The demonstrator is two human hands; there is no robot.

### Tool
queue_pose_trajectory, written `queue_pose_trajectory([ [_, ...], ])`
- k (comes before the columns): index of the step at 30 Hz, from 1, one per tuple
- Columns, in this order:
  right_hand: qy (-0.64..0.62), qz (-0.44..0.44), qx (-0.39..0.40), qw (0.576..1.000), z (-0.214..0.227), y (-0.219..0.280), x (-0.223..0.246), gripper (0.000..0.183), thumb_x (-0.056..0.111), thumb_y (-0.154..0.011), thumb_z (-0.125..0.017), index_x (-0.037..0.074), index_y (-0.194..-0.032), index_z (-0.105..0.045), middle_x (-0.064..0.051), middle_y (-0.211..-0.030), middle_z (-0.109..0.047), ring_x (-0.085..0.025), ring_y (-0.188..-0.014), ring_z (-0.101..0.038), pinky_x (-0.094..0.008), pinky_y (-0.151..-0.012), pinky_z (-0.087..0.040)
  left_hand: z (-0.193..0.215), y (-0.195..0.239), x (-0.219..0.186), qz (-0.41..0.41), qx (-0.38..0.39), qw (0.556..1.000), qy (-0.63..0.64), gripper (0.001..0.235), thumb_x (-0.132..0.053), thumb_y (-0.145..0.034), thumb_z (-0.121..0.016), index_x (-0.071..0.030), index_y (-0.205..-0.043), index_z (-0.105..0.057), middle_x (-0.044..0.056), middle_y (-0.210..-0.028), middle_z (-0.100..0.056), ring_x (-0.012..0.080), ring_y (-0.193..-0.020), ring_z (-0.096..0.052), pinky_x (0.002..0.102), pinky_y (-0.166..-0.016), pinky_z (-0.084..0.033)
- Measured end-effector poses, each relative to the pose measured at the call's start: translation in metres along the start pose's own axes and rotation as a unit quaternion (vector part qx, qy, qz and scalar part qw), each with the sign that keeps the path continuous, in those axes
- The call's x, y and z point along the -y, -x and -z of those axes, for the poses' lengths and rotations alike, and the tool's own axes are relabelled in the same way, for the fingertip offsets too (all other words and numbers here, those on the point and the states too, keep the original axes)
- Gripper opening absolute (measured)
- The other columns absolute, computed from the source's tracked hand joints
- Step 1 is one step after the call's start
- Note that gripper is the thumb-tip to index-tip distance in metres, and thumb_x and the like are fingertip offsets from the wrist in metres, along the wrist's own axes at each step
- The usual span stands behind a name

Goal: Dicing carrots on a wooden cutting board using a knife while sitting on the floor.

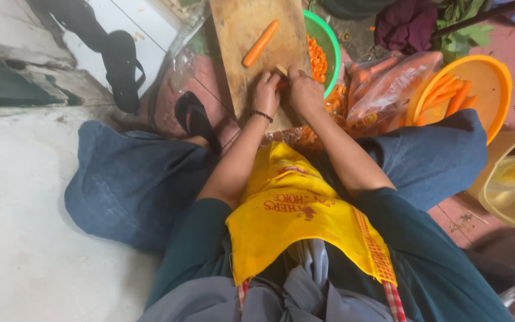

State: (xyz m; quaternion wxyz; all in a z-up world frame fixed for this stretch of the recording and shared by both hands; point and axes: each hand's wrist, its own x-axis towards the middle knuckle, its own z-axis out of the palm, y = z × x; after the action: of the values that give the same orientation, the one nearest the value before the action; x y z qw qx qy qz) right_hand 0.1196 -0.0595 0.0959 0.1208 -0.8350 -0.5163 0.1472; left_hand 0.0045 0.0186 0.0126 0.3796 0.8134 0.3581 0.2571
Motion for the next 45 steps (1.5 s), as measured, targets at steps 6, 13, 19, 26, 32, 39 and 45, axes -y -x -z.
queue_pose_trajectory([
  [6,-0.004,0.006,-0.011,1.0,0.003,-0.004,0.002,0.02,0.011,-0.092,-0.059,0.003,-0.109,-0.052,-0.025,-0.102,-0.07,-0.047,-0.091,-0.069,-0.056,-0.075,-0.054,-0.001,0.002,-0.005,-0.001,-0.013,1.0,-0.003,0.031,0.008,-0.075,-0.069,-0.008,-0.102,-0.066,0.017,-0.105,-0.064,0.0412,-0.094,-0.065,0.046,-0.078,-0.055],
  [13,-0.015,-0.012,0.013,1.0,0.01,-0.001,0.007,0.027,0.016,-0.092,-0.06,0.002,-0.114,-0.053,-0.025,-0.103,-0.07,-0.047,-0.091,-0.069,-0.056,-0.072,-0.053,0.0,-0.006,-0.008,0.017,-0.027,0.999,0.014,0.022,0.009,-0.079,-0.067,-0.004,-0.096,-0.062,0.019,-0.103,-0.064,0.0414,-0.094,-0.065,0.046,-0.078,-0.055],
  [19,0.017,0.026,0.016,0.999,-0.026,0.018,0.0,0.026,0.007,-0.094,-0.055,0.004,-0.12,-0.054,-0.023,-0.102,-0.071,-0.045,-0.091,-0.071,-0.055,-0.076,-0.055,-0.018,0.027,0.014,-0.002,-0.055,0.998,-0.018,0.026,0.012,-0.079,-0.062,0.0,-0.102,-0.061,0.022,-0.104,-0.062,0.0435,-0.094,-0.063,0.047,-0.079,-0.053],
  [26,-0.032,-0.014,0.032,0.999,-0.004,0.002,0.008,0.026,0.012,-0.093,-0.056,0.003,-0.117,-0.053,-0.023,-0.101,-0.072,-0.045,-0.09,-0.07,-0.056,-0.076,-0.053,-0.009,0.013,0.009,0.029,-0.05,0.998,0.027,0.025,0.011,-0.076,-0.065,-0.004,-0.096,-0.064,0.021,-0.099,-0.062,0.0406,-0.086,-0.064,0.046,-0.072,-0.053],
  [32,-0.007,0.034,-0.021,0.999,-0.018,0.005,-0.002,0.025,0.013,-0.095,-0.057,0.001,-0.116,-0.052,-0.029,-0.094,-0.071,-0.049,-0.087,-0.069,-0.057,-0.076,-0.054,-0.016,0.015,0.016,0.041,-0.053,0.997,0.039,0.024,0.01,-0.078,-0.071,-0.005,-0.093,-0.061,0.016,-0.095,-0.063,0.0355,-0.084,-0.066,0.044,-0.073,-0.054],
  [39,-0.05,0.005,-0.016,0.999,-0.014,0.009,-0.001,0.024,0.017,-0.097,-0.06,0.0,-0.112,-0.053,-0.029,-0.085,-0.07,-0.05,-0.08,-0.068,-0.059,-0.069,-0.053,0.0,0.043,0.011,0.023,-0.115,0.993,0.004,0.035,0.009,-0.07,-0.078,-0.006,-0.096,-0.06,0.013,-0.093,-0.065,0.0354,-0.091,-0.062,0.044,-0.081,-0.051],
  [45,-0.047,0.045,-0.02,0.998,0.003,0.016,0.02,0.026,0.019,-0.092,-0.064,0.001,-0.103,-0.05,-0.027,-0.085,-0.071,-0.048,-0.076,-0.069,-0.059,-0.07,-0.053,0.006,0.039,0.006,0.056,-0.092,0.994,0.026,0.037,0.013,-0.073,-0.074,-0.005,-0.103,-0.061,0.014,-0.101,-0.064,0.031,-0.087,-0.066,0.039,-0.075,-0.055],
])
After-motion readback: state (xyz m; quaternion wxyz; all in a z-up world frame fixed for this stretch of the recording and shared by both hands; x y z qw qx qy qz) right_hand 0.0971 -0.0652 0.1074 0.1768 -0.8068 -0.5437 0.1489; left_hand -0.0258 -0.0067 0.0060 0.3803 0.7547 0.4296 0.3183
